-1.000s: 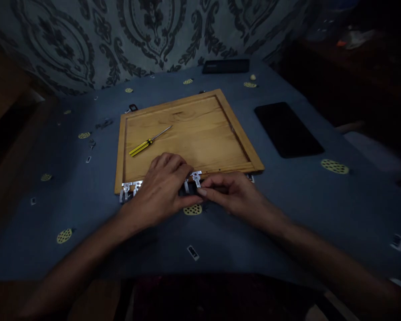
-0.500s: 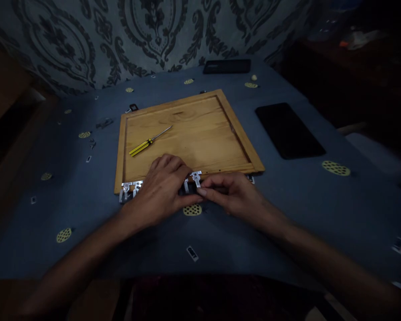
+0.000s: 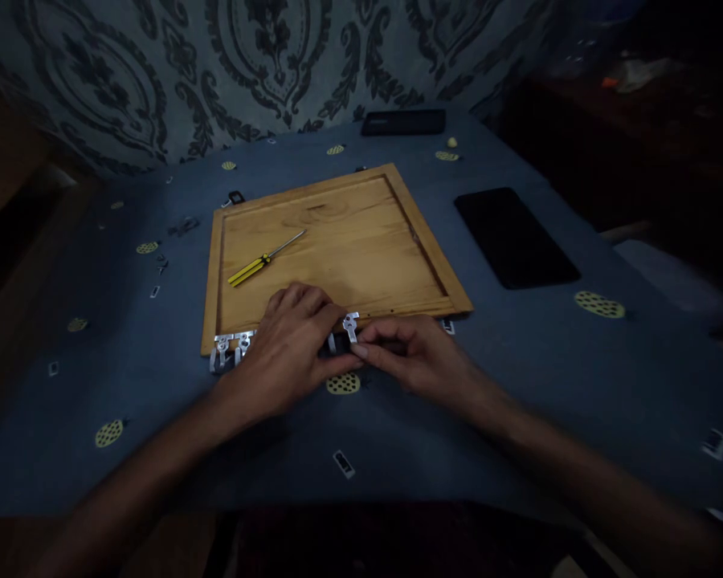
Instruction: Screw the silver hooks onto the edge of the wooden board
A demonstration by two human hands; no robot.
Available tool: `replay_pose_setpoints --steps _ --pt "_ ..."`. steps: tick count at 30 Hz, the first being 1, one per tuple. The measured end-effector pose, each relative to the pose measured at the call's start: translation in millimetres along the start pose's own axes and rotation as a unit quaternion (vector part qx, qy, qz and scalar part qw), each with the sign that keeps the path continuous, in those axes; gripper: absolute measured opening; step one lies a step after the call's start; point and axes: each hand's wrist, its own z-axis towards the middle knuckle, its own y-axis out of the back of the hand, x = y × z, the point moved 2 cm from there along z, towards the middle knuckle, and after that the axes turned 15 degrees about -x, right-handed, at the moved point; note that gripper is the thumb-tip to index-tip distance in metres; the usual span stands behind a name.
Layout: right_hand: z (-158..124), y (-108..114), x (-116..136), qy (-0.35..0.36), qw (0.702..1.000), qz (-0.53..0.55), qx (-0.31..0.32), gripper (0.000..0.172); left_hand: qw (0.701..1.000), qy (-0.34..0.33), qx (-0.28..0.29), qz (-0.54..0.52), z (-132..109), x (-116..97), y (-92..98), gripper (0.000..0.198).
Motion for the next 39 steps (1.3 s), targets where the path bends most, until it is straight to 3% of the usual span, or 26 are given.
replay_pose_setpoints --steps 8,12,16,22,27,30,39 --pt "-2.4 -0.6 0.9 0.016 0.999 -0.037 -0.01 0.024 1.0 0.018 0.006 0.003 -0.3 -2.3 1.8 0.029" --pt "-4.9 5.3 1.9 0.075 0.993 -0.067 -0.058 0.026 1.0 0.016 -0.004 0.005 -0.5 -5.4 3.1 0.029" --pt "-7.3 18.1 9.0 0.222 0.949 -0.188 -0.126 0.019 1.0 0.009 -0.013 0.009 -1.5 -7.0 4.1 0.035" --pt "-8.8 22.4 11.6 0.406 0.852 -0.311 -0.114 0.023 1.0 0.013 -0.007 0.001 -2.5 -6.3 5.0 0.033" --pt "-7.9 19.7 -0.8 0.483 0.8 -0.344 -0.093 0.027 1.0 0.003 -0.012 0.011 -1.0 -6.4 3.6 0.035" --pt "-7.8 20.1 -4.9 0.504 0.787 -0.343 -0.093 0.028 1.0 0.005 -0.01 0.016 -0.5 -6.9 3.6 0.035" --pt "-7.7 21.3 0.5 0.506 0.787 -0.343 -0.079 0.035 1.0 0.003 -0.006 0.011 -0.9 -6.8 4.3 0.036"
